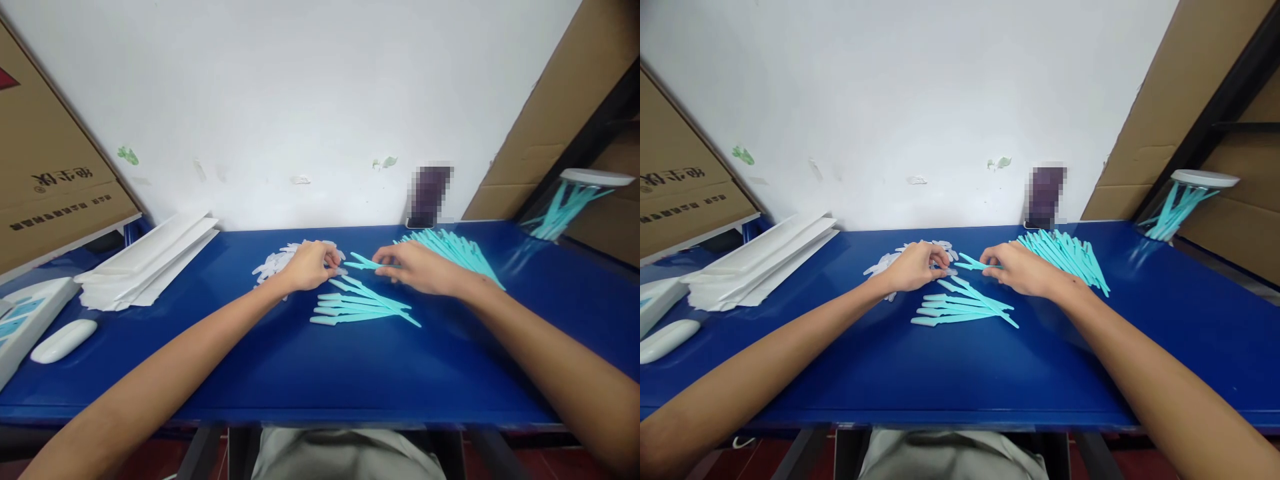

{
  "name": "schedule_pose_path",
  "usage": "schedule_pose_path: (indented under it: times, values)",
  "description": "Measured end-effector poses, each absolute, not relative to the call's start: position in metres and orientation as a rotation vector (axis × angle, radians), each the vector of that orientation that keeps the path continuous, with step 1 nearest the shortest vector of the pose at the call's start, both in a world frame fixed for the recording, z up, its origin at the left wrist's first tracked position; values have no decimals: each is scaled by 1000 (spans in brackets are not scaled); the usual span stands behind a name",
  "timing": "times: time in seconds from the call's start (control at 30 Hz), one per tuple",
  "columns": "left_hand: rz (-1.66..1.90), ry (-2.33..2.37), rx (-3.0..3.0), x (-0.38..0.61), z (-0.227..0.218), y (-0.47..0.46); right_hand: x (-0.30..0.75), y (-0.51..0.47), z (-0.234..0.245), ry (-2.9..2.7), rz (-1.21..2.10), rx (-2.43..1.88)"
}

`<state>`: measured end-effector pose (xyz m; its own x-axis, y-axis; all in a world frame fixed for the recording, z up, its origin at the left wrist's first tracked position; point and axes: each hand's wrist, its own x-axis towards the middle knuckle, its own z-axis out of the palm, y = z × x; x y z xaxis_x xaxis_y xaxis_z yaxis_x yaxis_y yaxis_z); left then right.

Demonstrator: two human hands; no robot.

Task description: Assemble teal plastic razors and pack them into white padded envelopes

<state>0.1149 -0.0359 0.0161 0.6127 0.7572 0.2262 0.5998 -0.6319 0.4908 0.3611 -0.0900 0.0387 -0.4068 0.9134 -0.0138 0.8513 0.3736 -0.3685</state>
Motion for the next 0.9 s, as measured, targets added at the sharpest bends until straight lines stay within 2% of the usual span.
schedule_pose_path:
  times: [0.4, 0.9]
  values:
    - [604, 1178, 2349, 116, 18, -41, 368, -86, 36, -2532, 477, -1450]
    - [616, 1194, 2335, 116, 17, -41, 368, -85, 33, -2542, 421, -1489]
